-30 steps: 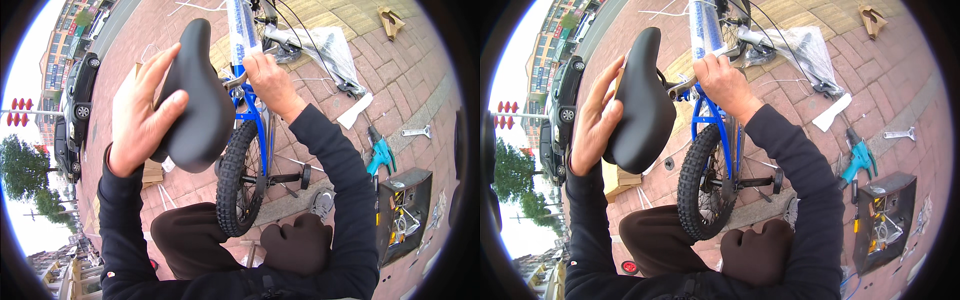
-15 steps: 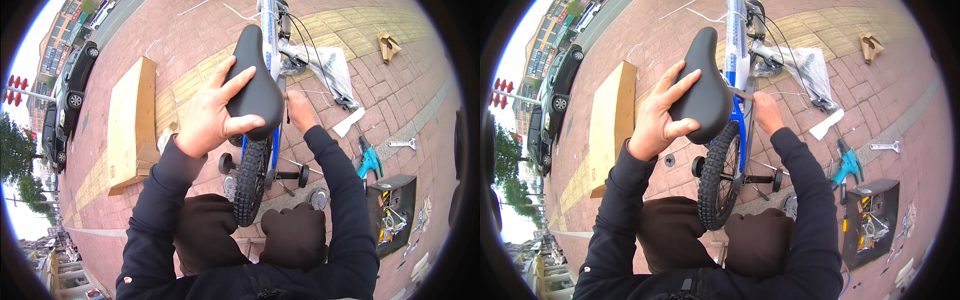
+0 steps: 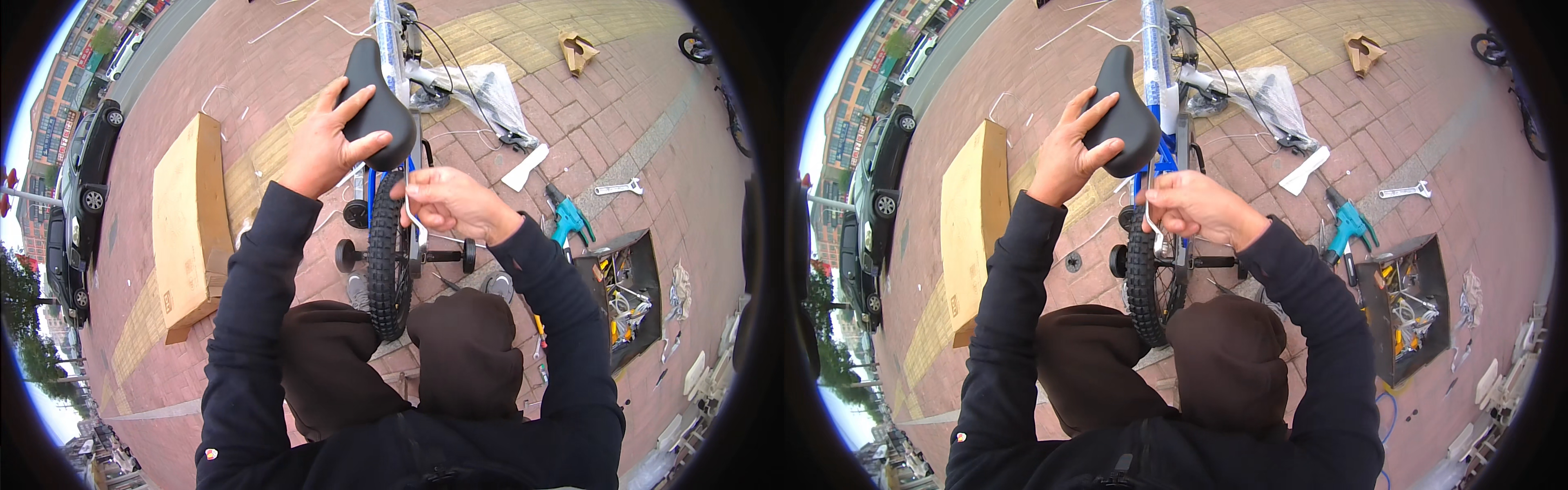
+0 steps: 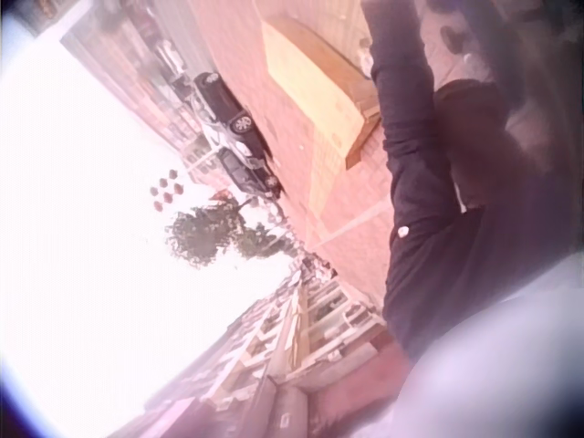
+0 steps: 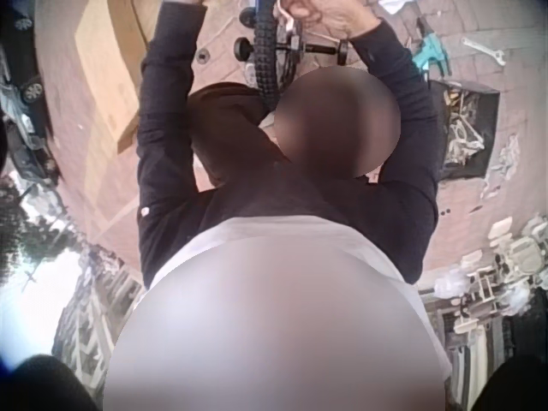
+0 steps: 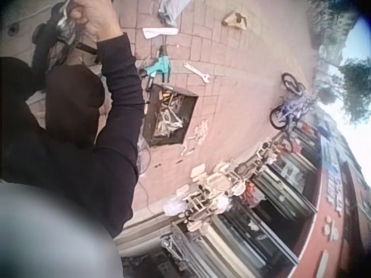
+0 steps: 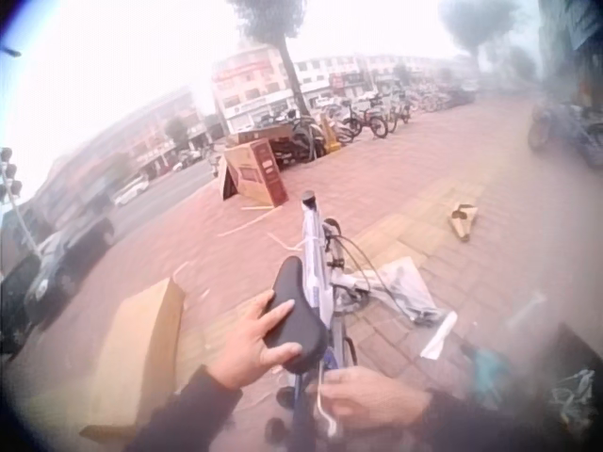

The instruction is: The person attaches the bicycle seat to the frame and tightens it. Then they unwrap and install both pedals onto the crank arms, securing them with a wrench. Finally, they handle the handlebar assembly and front wheel.

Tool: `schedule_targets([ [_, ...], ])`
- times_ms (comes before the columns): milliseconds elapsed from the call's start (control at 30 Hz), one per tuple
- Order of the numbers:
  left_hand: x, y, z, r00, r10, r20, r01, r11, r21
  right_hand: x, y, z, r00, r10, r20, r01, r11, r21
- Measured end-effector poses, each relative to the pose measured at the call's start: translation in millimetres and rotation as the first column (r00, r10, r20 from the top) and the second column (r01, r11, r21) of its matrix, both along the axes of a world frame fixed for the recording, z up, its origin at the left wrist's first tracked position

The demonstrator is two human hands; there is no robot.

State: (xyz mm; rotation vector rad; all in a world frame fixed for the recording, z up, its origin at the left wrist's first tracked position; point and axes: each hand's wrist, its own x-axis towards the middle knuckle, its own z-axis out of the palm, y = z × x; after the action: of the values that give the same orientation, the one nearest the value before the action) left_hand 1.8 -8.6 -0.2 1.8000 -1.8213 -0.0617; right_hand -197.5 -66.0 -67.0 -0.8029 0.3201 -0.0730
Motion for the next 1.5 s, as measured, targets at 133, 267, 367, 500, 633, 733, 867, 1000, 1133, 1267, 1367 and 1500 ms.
schedule_targets([
  [133, 2, 1, 2, 1.000, -0.007, -0.012, 0.008, 0.999, 0.034, 24, -25, -9, 0.993, -0.016, 0.118, 0.005, 0.996, 0.091],
  [267, 1, 3, 3, 0.999, -0.015, -0.044, 0.016, 1.000, 0.025, 12, -39, -23, 0.998, -0.027, 0.052, 0.024, 0.998, 0.064],
  [367, -1, 5, 5, 0.994, -0.003, -0.112, 0.007, 0.999, 0.040, 2, -57, -43, 0.970, -0.228, -0.086, 0.184, 0.915, -0.360],
  [500, -2, 5, 11, 0.996, -0.015, -0.089, 0.020, 0.998, 0.062, 16, -71, -81, 0.851, -0.503, 0.152, 0.134, -0.072, -0.988],
  [633, 4, 11, 14, 0.997, -0.005, -0.071, 0.011, 0.996, 0.084, 42, -87, -100, 0.800, -0.540, 0.260, 0.086, -0.326, -0.941],
  [733, 15, 16, 15, 0.999, 0.014, -0.053, -0.010, 0.996, 0.083, 54, -99, -99, 0.774, -0.515, 0.368, 0.117, -0.456, -0.882],
  [867, 30, 17, 16, 0.984, -0.008, 0.180, 0.004, 1.000, 0.024, 72, -105, -88, 0.740, -0.474, 0.478, 0.145, -0.581, -0.801],
  [1000, 34, 17, 15, 0.969, -0.027, 0.247, 0.025, 1.000, 0.013, 88, -106, -81, 0.736, -0.467, 0.490, 0.083, -0.656, -0.750],
  [1133, 32, 16, 15, 0.968, -0.021, 0.251, 0.020, 1.000, 0.007, 98, -118, -76, 0.713, -0.375, 0.593, 0.102, -0.781, -0.616],
  [1267, 30, 17, 17, 0.965, 0.006, 0.262, -0.007, 1.000, 0.006, 107, -124, -72, 0.730, -0.331, 0.598, 0.104, -0.811, -0.576],
  [1367, 27, 19, 16, 0.980, 0.028, 0.199, -0.035, 0.999, 0.029, 112, -120, -76, 0.699, -0.327, 0.636, 0.143, -0.807, -0.573],
  [1500, 22, 20, 13, 0.999, 0.038, -0.031, -0.036, 0.998, 0.057, 117, -108, -85, 0.685, -0.484, 0.545, 0.047, -0.717, -0.695],
])
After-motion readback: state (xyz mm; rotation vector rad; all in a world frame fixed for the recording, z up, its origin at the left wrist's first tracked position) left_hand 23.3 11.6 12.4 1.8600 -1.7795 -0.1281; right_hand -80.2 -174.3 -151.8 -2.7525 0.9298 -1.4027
